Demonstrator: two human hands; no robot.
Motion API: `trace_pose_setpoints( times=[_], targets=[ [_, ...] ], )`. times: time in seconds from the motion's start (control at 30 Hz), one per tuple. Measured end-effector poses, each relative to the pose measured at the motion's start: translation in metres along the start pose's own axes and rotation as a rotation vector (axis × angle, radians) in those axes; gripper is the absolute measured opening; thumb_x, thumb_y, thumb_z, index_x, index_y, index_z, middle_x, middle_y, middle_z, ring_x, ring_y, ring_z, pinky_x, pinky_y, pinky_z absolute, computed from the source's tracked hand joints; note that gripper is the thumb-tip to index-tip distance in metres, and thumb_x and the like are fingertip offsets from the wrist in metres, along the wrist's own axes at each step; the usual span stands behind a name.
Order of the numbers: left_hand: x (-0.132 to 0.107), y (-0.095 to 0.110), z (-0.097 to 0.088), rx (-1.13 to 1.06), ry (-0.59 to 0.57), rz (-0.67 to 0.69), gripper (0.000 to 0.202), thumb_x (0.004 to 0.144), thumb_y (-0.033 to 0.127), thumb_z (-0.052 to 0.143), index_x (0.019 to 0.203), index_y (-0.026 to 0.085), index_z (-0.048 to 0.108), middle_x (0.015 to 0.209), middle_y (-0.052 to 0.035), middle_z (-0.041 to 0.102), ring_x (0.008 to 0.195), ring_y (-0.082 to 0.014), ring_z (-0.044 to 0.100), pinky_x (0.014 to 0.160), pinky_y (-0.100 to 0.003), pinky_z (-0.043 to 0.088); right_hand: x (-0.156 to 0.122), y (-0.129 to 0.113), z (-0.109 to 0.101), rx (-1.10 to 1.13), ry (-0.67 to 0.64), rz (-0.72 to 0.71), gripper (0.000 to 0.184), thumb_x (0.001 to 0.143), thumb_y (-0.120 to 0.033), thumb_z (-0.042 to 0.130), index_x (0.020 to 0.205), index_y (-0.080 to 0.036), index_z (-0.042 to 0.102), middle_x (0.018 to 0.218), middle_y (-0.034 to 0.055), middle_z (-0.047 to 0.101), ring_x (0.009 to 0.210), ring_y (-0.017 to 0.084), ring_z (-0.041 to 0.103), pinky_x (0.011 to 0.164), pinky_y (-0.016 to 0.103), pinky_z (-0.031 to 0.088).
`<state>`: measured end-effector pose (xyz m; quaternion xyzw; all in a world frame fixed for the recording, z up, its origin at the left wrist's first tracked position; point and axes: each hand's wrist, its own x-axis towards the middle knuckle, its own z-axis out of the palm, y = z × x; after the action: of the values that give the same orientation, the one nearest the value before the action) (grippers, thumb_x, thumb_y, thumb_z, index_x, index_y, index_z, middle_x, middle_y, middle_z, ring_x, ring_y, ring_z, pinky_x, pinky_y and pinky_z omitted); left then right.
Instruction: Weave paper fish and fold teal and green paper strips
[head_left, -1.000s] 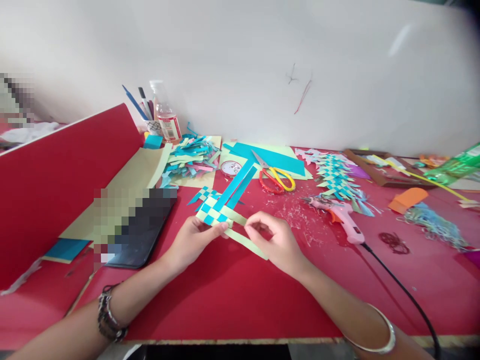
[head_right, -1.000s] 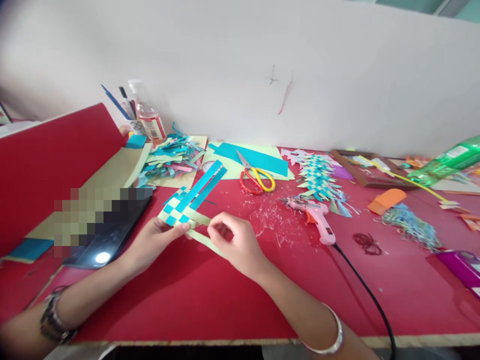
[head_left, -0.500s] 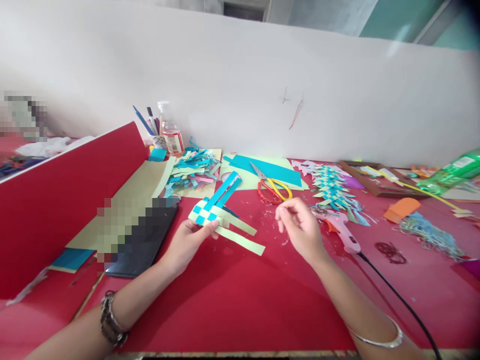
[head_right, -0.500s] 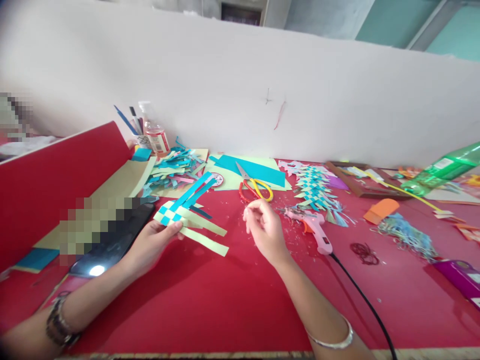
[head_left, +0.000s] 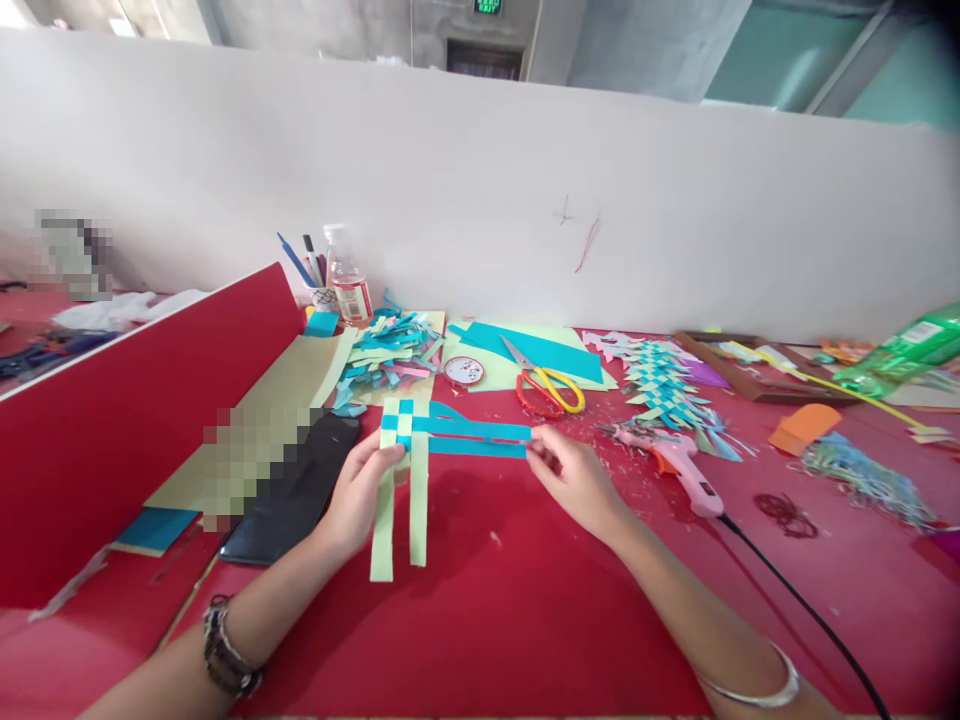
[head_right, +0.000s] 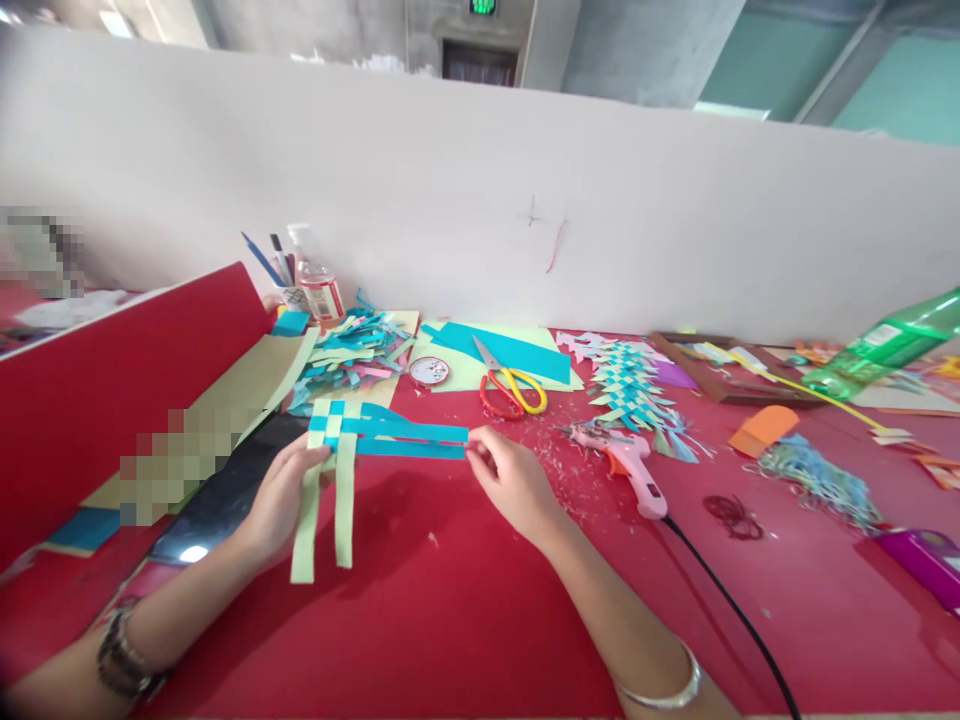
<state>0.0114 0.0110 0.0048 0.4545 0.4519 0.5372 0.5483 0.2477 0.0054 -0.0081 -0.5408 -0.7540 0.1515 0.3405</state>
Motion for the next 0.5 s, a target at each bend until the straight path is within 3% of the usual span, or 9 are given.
trace_pose_setpoints(
  times=[0.1, 0.2, 0.37, 0.5],
  targets=[
    [-0.001, 0.003, 0.001, -0.044, -0.069, -0.054, 0.02, 0.065, 0.031, 0.056, 0.077, 0.017, 0.062, 0.059, 0.0002, 0.062, 0.06, -0.0165, 0.059, 0.056, -0.024, 0.045, -0.001, -0.003, 0.004, 0.101, 0.014, 0.049, 0.017, 0.081, -0.029, 0.037, 0.083, -0.02, 0.051, 0.063, 0.0008, 0.054, 0.056, 0.013, 0.051, 0.055, 0.024, 0.038],
    [-0.003, 0.003, 0.003, -0.018, -0.147, -0.053, 0.02, 0.066, 0.032, 0.057, 0.077, 0.016, 0.062, 0.061, -0.0001, 0.063, 0.059, -0.0162, 0.059, 0.059, -0.026, 0.046, -0.002, -0.007, 0.008, 0.473, -0.002, 0.128, 0.027, 0.083, -0.037, 0.032, 0.09, -0.021, 0.051, 0.066, 0.0019, 0.055, 0.061, 0.015, 0.053, 0.061, 0.027, 0.041],
    [-0.002, 0.0, 0.003, 0.133, -0.227, 0.012, 0.02, 0.069, 0.034, 0.057, 0.077, 0.016, 0.063, 0.068, -0.0004, 0.064, 0.061, -0.0131, 0.057, 0.065, -0.024, 0.045, 0.0, -0.013, 0.011, 1.141, -0.332, 0.24, 0.058, 0.078, -0.061, 0.017, 0.078, -0.017, 0.054, 0.064, 0.007, 0.058, 0.059, 0.017, 0.053, 0.056, 0.03, 0.042],
    [0.002, -0.002, 0.003, 0.254, -0.363, -0.03, 0.026, 0.069, 0.036, 0.057, 0.085, 0.016, 0.062, 0.074, -0.0019, 0.064, 0.067, -0.0158, 0.057, 0.065, -0.024, 0.044, -0.001, -0.014, 0.007, 1.288, -0.323, 0.291, 0.059, 0.077, -0.064, 0.022, 0.08, -0.015, 0.055, 0.063, 0.0063, 0.058, 0.057, 0.016, 0.053, 0.054, 0.028, 0.041]
  ],
)
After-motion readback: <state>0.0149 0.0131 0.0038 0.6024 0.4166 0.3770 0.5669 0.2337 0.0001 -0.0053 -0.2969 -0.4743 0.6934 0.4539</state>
